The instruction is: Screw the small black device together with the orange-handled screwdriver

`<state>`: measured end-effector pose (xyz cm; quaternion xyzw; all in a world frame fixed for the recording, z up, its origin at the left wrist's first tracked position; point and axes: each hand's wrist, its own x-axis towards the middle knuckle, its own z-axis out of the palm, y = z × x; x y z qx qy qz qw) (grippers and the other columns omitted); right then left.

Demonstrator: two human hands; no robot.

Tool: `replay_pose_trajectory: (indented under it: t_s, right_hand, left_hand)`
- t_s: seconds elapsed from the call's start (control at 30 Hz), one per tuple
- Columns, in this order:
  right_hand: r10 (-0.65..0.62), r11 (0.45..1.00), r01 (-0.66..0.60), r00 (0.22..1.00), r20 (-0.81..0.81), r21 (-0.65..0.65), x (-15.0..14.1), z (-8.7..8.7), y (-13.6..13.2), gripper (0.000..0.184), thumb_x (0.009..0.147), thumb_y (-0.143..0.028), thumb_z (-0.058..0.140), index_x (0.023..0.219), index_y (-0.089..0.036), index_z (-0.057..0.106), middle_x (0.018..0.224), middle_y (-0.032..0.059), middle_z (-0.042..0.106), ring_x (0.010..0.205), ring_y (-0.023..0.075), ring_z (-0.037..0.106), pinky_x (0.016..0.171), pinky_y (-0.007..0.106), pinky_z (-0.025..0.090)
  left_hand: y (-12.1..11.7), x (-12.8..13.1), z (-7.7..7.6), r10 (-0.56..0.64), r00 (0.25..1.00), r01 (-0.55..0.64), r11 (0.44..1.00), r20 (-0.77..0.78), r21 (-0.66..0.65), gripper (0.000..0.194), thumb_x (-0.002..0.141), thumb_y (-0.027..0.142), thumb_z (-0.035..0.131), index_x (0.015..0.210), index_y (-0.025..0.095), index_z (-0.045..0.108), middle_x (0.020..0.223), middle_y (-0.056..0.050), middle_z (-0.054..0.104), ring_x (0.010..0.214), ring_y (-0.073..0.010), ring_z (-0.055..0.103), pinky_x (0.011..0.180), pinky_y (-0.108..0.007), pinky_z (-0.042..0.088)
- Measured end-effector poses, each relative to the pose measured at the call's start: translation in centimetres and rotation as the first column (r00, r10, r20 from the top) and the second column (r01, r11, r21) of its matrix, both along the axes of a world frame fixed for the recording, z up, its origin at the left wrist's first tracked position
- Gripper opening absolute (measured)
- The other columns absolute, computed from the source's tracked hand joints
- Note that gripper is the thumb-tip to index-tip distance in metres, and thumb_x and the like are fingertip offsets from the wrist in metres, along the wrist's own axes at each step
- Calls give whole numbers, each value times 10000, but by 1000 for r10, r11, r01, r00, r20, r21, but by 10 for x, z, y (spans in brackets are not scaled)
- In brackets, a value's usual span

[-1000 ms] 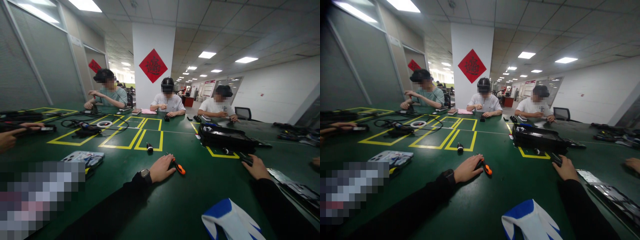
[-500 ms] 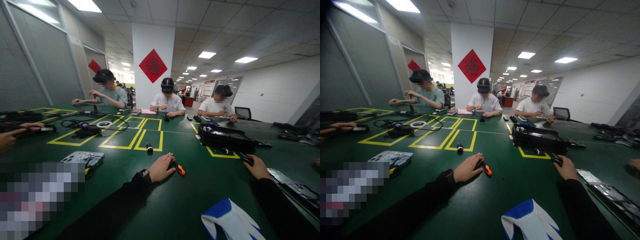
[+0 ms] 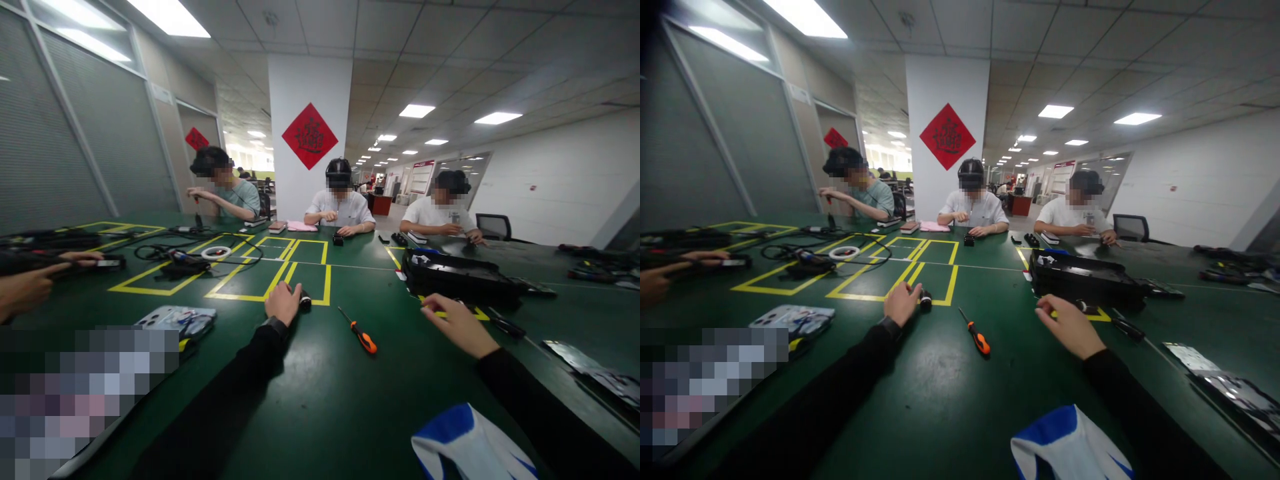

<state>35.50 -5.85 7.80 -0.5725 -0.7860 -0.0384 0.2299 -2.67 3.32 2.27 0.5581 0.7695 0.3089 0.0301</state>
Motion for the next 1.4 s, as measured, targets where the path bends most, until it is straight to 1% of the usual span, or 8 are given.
replay_pose_trajectory:
  t_s: [0.07,0.13,0.3,0.57,0.77,0.87,1.17,1.4]
  right_hand:
    - [137,983,-123,985,101,-136,-48,2,-5,309,786,-505,440,936,-254,539,717,6,607,609,168,541,549,265,363]
    - [170,982,-155,975,145,-109,-92,-7,-8,334,740,-532,498,904,-244,535,708,15,613,594,167,540,533,252,327]
    - [46,999,-46,983,180,-8,-156,-52,-1,250,755,-473,486,812,-229,489,697,31,600,542,154,521,501,231,269]
    - [135,988,-150,957,-256,-41,-148,-68,12,180,849,-374,355,848,-243,478,754,10,574,657,163,521,570,245,310]
    - [128,974,-208,829,-544,-88,-149,-68,21,266,815,-335,392,698,-168,563,643,-14,519,624,127,470,570,222,315]
    - [141,959,-257,799,-584,-119,-150,-68,22,260,788,-305,425,652,-153,586,585,-26,477,590,112,440,562,215,302]
    - [154,953,-276,795,-586,-124,-150,-65,20,223,763,-281,452,640,-155,590,589,-31,492,592,107,440,579,206,305]
    - [153,958,-258,830,-537,-127,-151,-62,15,220,766,-281,455,660,-155,601,614,-20,527,603,110,461,576,204,316]
  left_hand:
    - [10,-6,-2,-62,996,74,980,67,-185,560,741,638,297,754,154,580,893,-153,645,858,-274,582,705,-338,396]
    - [17,-8,-4,-80,995,90,969,55,-230,608,668,701,344,718,152,600,912,-170,652,868,-292,588,692,-332,397]
    - [19,-10,-10,-162,985,174,952,67,-252,533,633,664,434,640,168,629,832,-126,677,829,-268,605,637,-293,397]
    - [8,12,-24,-239,933,251,968,269,-12,378,677,531,504,697,164,591,746,-60,665,724,-186,609,586,-245,394]
    - [0,36,-32,-461,680,395,886,570,245,370,662,463,579,845,156,485,734,-55,661,611,-155,619,547,-238,428]
    - [-2,39,-34,-531,571,436,842,626,317,381,662,457,595,858,160,459,742,-57,667,629,-156,630,583,-250,450]
    - [-5,39,-30,-610,388,491,771,691,405,422,652,415,637,934,130,508,841,-91,676,738,-178,643,684,-304,488]
    - [0,39,-34,-631,403,496,760,663,421,384,621,353,673,881,137,490,880,-87,656,792,-181,626,701,-314,486]
